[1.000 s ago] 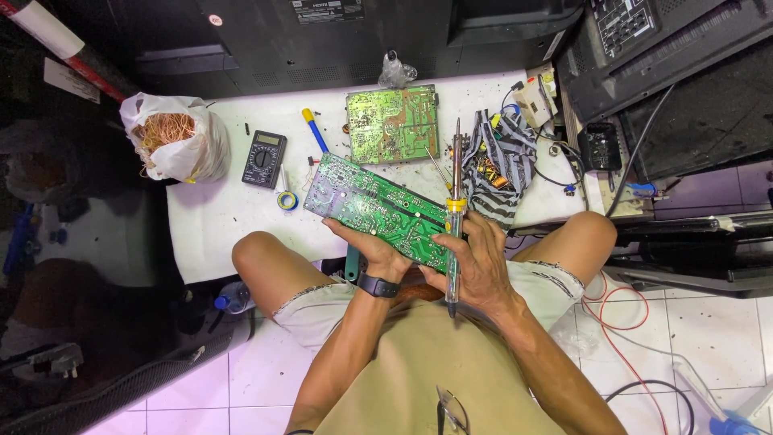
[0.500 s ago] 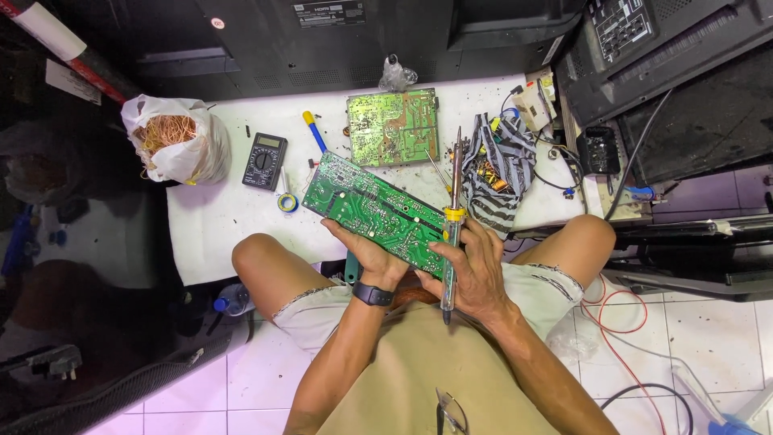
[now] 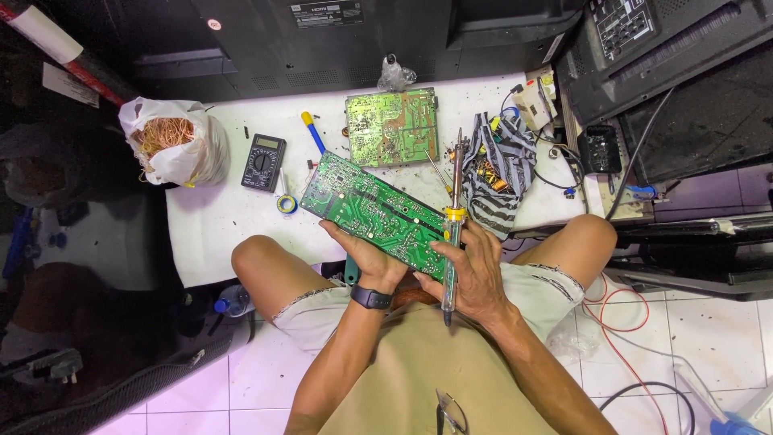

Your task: Desoldering and removing components from a printed circuit board using a soldering iron and a desoldering pump.

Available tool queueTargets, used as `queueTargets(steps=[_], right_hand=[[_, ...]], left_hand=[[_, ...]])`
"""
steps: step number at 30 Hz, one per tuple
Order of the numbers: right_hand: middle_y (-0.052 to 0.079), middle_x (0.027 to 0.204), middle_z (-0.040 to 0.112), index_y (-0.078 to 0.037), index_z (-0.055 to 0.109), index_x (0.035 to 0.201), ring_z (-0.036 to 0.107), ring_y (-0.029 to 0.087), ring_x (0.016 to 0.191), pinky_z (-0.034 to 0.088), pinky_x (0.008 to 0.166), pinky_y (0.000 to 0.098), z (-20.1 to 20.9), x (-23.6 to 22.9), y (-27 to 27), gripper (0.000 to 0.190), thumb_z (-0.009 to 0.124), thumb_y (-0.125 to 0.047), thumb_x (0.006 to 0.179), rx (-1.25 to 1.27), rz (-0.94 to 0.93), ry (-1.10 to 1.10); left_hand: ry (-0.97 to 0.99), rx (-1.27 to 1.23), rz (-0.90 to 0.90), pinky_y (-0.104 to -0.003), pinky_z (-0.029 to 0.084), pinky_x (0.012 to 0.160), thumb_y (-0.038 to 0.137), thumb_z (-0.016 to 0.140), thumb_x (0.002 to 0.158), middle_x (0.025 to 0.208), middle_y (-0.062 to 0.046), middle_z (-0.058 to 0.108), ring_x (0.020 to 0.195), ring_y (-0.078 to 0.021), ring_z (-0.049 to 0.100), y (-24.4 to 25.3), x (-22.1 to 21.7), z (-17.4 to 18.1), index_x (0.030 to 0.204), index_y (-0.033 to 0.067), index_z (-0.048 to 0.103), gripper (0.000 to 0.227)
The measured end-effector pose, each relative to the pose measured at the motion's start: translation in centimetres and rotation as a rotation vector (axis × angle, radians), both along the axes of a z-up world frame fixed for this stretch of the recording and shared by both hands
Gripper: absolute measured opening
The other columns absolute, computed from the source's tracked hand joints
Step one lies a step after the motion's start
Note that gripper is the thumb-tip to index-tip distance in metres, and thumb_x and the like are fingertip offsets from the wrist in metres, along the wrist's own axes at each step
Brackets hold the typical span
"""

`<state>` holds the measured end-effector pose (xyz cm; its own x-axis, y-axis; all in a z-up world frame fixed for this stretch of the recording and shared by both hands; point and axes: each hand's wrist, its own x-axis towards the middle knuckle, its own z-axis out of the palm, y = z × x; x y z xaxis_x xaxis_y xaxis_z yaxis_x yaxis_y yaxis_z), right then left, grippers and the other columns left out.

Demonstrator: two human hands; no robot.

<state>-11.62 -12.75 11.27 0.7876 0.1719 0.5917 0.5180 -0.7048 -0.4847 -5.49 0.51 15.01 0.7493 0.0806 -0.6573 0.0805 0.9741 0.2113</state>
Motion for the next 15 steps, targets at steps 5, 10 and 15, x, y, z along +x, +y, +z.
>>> queueTargets(steps=[5,10,15], right_hand=[[0.014,0.113,0.051,-0.016,0.053,0.111,0.045,0.038,0.11,0.027,0.092,0.0488,0.7,0.0,0.3,0.053,0.075,-0.035,0.066,0.024,0.009,0.019],[0.013,0.114,0.05,-0.017,0.053,0.111,0.045,0.037,0.111,0.027,0.092,0.048,0.8,-0.1,0.3,0.052,0.074,-0.037,0.068,0.001,0.008,-0.014],[0.014,0.115,0.05,-0.016,0.053,0.11,0.046,0.036,0.11,0.027,0.093,0.0459,1.4,-0.5,0.3,0.052,0.075,-0.036,0.066,0.013,0.011,-0.017]], left_hand=[[0.008,0.008,0.021,-0.043,0.035,0.1,0.073,0.045,0.065,0.121,-0.002,0.046,0.115,-0.0246,0.045,0.1,0.0,0.1,0.126,0.022,0.047,0.079],[-0.009,0.007,0.016,-0.043,0.036,0.099,0.073,0.045,0.066,0.118,-0.002,0.047,0.112,-0.0249,0.046,0.3,0.2,-0.1,0.125,0.0218,0.047,0.078],[0.016,0.036,-0.027,-0.042,0.038,0.097,0.074,0.044,0.065,0.114,-0.002,0.048,0.11,-0.0235,0.046,0.3,0.1,0.8,0.124,0.0227,0.048,0.078]])
